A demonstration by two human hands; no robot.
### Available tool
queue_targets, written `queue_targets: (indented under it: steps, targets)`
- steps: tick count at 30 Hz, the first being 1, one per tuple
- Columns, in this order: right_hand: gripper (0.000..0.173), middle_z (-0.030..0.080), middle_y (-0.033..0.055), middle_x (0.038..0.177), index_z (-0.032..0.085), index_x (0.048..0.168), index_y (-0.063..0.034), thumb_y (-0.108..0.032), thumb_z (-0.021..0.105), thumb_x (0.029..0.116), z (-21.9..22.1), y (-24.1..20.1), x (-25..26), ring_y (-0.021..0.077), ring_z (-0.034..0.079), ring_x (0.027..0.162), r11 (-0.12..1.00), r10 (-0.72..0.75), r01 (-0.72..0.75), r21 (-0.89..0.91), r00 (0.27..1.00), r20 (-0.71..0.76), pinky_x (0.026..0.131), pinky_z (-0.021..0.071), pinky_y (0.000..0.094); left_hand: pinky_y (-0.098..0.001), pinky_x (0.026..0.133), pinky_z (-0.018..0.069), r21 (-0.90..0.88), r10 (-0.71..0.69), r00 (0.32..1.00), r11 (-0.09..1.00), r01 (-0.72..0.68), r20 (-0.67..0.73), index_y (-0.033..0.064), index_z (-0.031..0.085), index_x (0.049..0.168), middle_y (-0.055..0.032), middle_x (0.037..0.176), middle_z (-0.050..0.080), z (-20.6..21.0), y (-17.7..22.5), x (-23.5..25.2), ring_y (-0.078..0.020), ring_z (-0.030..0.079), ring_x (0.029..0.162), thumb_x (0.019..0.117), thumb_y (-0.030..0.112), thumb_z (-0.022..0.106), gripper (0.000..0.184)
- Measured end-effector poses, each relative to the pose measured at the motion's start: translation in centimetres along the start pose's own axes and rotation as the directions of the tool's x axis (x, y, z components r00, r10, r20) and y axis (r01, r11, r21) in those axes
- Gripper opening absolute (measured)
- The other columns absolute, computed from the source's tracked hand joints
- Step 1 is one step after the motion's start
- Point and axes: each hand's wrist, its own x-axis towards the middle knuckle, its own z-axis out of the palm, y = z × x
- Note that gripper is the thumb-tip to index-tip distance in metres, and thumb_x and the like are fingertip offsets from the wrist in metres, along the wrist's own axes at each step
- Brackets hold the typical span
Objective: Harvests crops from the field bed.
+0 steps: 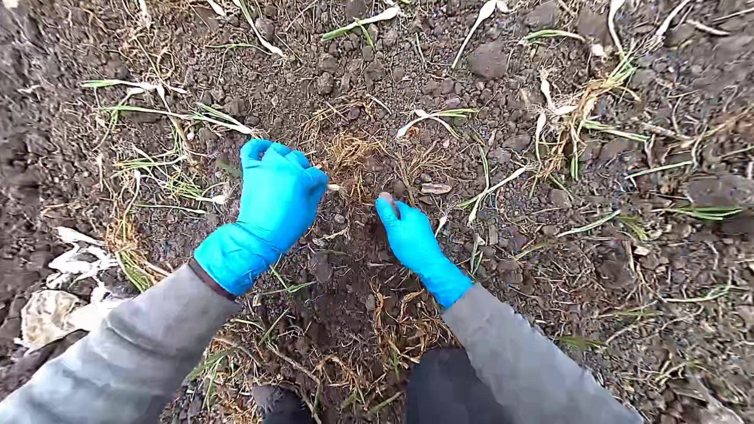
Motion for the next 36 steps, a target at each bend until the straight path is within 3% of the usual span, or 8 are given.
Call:
queue_targets:
  steps: [5,11,19,22,25,30,34,36]
  targets:
    - [0.055,0.056,-0.0067,0.066,0.065,0.131,-0.0198,-0.062,0.046,0.1027,-8.4,-0.9,-11.5,0.0018,0.046,0.047,0.936,-0.184,0.216,0.277,0.973,-0.138,0.042,0.0427,0.0218,-0.058,0.113,0.0372,-0.009,0.181,0.791,0.976,-0.216,0.585,0.006,0.076,0.104,-0.0149,0.109,0.072,10.2,10.4,1.3,-0.0354,0.065,0.111,0.0934,0.001,0.064,0.017]
    - [0.056,0.06,-0.0069,0.068,0.071,0.121,-0.0116,-0.058,0.047,0.1017,-6.9,7.1,-15.3,0.0016,0.054,0.054,0.973,0.05,-0.03,0.227,0.996,-0.08,0.05,0.0486,0.0252,-0.059,0.105,0.0413,-0.105,0.036,0.989,0.994,-0.021,0.144,0.0118,0.08,0.106,-0.0121,0.098,0.074,6.3,13.1,2.2,-0.0348,0.068,0.102,0.1021,0.032,0.062,0.027]
    - [0.053,0.067,-0.0007,0.079,0.064,0.117,-0.0132,-0.062,0.052,0.0987,-24.9,-7.3,-12.7,0.0052,0.052,0.048,0.79,-0.234,0.298,0.536,0.954,-0.186,0.042,0.0441,0.0206,-0.0579,0.104,0.0435,-0.263,-0.207,0.86,0.896,0.358,0.466,0.0106,0.074,0.121,-0.0137,0.125,0.068,9.5,20.0,4.6,-0.0348,0.06,0.121,0.0985,0.021,0.067,0.026]
    - [0.055,0.063,-0.0044,0.075,0.058,0.127,-0.013,-0.052,0.022,0.1107,-23.0,-9.4,-6.6,0.0039,0.046,0.043,0.726,-0.361,0.469,0.504,0.883,-0.301,0.036,0.0419,0.0188,-0.0635,0.1,0.0438,-0.397,-0.382,0.786,0.705,0.588,0.486,0.0083,0.073,0.119,-0.0179,0.131,0.061,8.9,21.6,4.3,-0.0407,0.054,0.124,0.0948,0.025,0.072,0.029]
    - [0.053,0.046,-0.0017,0.055,0.066,0.116,-0.016,-0.053,0.029,0.1103,-16.3,-7.7,-1.5,0.0104,0.036,0.035,0.927,-0.18,0.244,0.284,0.955,-0.235,0.031,0.0347,0.0265,-0.0658,0.098,0.0436,-0.499,-0.481,0.737,0.543,0.676,0.475,0.0073,0.07,0.118,-0.0194,0.134,0.057,9.5,23.5,3.9,-0.0432,0.052,0.125,0.0974,0.022,0.069,0.026]
    - [0.06,0.037,-0.0009,0.052,0.068,0.114,-0.0184,-0.065,0.032,0.1049,-15.0,-3.6,-0.2,0.0115,0.031,0.036,0.976,0.119,-0.13,0.176,0.99,0.073,0.033,0.031,0.0275,-0.0554,0.121,0.0291,-0.632,-0.388,0.786,0.469,0.617,0.48,0.0146,0.077,0.111,-0.0038,0.121,0.072,9.3,24.4,-0.8,-0.0231,0.056,0.132,0.1006,0.021,0.064,0.017]
    - [0.047,0.045,-0.005,0.057,0.063,0.126,-0.0139,-0.04,0.026,0.1127,-23.0,-10.9,-3.8,0.0039,0.039,0.037,0.907,-0.149,0.143,0.396,0.989,-0.014,0.035,0.0376,0.0194,-0.0644,0.116,0.0343,-0.64,-0.382,0.911,0.663,0.389,0.158,0.0212,0.083,0.107,0.0016,0.102,0.079,6.5,20.2,-7.1,-0.0191,0.072,0.112,0.0973,0.023,0.068,0.018]
    - [0.028,0.052,-0.0084,0.061,0.057,0.104,-0.011,-0.019,0.031,0.1088,-24.1,-11.9,-4.3,-0.0031,0.049,0.044,0.836,-0.262,0.308,0.455,0.951,-0.162,0.042,0.0433,0.0112,-0.0614,0.11,0.0387,-0.51,-0.353,0.935,0.799,0.318,0.029,0.0233,0.082,0.113,-0.0004,0.098,0.077,4.6,16.8,-6.8,-0.0196,0.071,0.103,0.0978,0.017,0.064,0.025]
